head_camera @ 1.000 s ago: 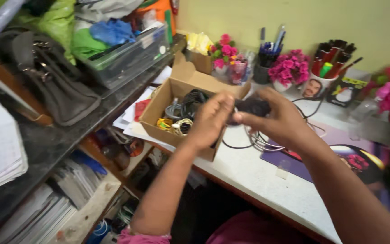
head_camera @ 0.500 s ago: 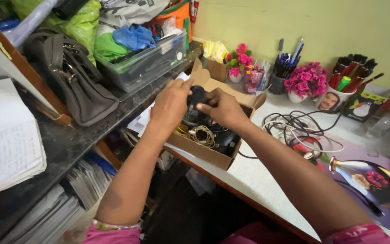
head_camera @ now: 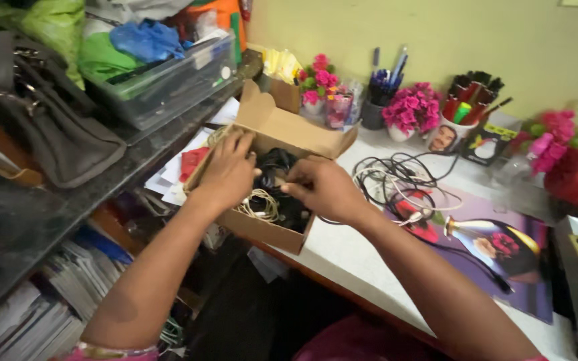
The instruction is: The person untangles various cables from a cardboard box, coils them by hand, and places them back into the box. The person then closes the box.
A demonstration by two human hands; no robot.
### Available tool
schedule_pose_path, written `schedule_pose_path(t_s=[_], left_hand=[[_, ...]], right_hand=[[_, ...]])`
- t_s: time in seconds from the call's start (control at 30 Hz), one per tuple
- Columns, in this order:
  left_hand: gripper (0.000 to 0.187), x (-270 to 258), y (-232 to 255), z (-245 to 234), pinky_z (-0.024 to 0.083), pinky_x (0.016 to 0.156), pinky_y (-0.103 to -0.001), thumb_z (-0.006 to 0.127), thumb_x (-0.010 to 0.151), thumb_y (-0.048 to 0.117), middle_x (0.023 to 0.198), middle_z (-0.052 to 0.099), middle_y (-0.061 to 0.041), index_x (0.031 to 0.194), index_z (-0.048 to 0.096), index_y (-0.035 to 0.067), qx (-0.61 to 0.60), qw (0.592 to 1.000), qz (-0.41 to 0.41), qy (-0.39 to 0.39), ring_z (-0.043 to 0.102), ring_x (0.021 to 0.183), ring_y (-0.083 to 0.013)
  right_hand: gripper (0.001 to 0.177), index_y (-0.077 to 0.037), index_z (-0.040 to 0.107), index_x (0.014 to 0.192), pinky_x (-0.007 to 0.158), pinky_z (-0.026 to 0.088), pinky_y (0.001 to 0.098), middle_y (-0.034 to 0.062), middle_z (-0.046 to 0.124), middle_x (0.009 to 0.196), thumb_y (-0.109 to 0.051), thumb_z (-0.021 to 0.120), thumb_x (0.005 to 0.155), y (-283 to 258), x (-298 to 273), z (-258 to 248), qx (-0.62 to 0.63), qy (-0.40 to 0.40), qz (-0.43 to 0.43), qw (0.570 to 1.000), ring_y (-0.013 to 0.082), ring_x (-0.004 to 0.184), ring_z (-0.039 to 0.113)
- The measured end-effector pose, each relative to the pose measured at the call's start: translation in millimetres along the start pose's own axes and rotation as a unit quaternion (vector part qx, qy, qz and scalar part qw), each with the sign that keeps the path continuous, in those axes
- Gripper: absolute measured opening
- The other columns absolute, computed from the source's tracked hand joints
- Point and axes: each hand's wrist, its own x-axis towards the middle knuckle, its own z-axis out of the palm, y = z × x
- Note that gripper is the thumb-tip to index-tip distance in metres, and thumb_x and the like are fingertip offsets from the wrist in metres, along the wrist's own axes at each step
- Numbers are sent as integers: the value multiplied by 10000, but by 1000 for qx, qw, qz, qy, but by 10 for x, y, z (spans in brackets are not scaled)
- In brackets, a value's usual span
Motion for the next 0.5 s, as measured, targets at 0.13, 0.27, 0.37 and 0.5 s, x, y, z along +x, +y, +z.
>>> schedule_pose_path(t_s=[0.13,0.27,0.37,0.5], left_hand=[[588,36,-24,29,78,1227,-556,642,930,273,1643,189,-261,1393,514,-67,7,999,-4,-43,67,1509,-497],[757,116,-95,204,27,1244,-515,595,974,347,1661,61,-254,1526,265,-52,-32,982,-61,-174,-20,1531,-463],[847,160,-195,402,138,1237,-430,563,987,375,1651,56,-272,1555,128,-79,-144,954,-110,-237,103,1531,-404],[844,263,-335,525,246,1243,-377,564,1003,306,1620,174,-343,1561,132,-157,-157,947,-104,-259,257,1526,-394]], right_hand=[[250,-66,739,930,814,509,443,134,694,918,-295,782,842,24,-114,67,-63,20,-87,994,337,911,653],[264,-69,747,948,851,481,447,129,698,945,-329,732,903,79,-161,106,-104,26,-80,991,332,950,627],[262,-73,754,955,853,469,451,108,710,934,-326,695,925,120,-171,140,-99,35,-82,991,325,935,614],[259,-71,759,959,853,448,455,103,715,939,-319,689,923,156,-154,144,-89,38,-78,992,325,927,600]])
